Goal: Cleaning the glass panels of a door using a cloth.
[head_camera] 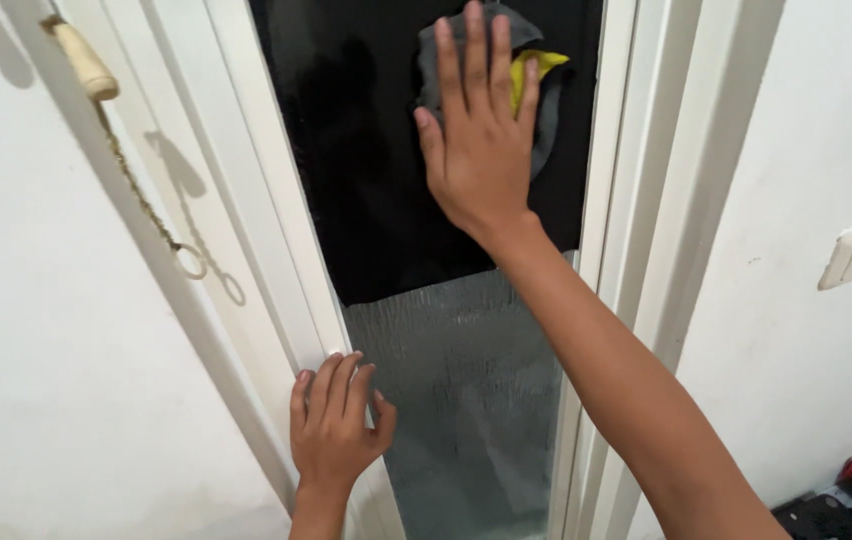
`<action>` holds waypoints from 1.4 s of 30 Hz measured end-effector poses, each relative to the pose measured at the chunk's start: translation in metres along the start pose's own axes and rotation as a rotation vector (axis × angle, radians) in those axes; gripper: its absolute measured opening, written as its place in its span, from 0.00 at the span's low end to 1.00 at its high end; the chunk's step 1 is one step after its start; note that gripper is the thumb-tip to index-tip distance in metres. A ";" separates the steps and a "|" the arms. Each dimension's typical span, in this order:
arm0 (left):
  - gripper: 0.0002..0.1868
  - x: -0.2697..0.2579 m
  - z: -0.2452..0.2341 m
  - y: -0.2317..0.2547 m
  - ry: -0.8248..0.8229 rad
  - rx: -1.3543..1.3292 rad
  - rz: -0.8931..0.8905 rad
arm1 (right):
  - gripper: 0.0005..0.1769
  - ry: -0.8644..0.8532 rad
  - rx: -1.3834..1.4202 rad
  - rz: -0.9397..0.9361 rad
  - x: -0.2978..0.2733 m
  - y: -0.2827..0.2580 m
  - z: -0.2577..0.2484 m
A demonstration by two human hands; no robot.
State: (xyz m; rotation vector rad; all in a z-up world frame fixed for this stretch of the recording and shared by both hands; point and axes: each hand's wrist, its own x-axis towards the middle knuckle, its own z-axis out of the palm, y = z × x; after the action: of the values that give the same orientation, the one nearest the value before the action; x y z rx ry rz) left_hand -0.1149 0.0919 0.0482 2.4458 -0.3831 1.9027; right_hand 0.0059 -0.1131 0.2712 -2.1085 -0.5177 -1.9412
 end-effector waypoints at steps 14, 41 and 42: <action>0.07 0.000 0.002 -0.001 -0.001 -0.026 -0.007 | 0.35 -0.039 0.179 -0.102 -0.054 -0.045 -0.006; 0.04 0.002 -0.006 -0.002 0.014 -0.021 0.029 | 0.38 -0.165 0.330 -0.272 -0.196 -0.077 0.004; 0.04 0.002 -0.006 -0.002 0.008 -0.028 0.030 | 0.37 -0.164 0.403 -0.294 -0.206 -0.075 0.003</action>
State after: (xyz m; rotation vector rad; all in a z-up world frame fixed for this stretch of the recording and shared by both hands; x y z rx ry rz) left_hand -0.1202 0.0945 0.0521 2.4281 -0.4451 1.9040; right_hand -0.0346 -0.0649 0.0617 -2.0186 -1.2012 -1.6222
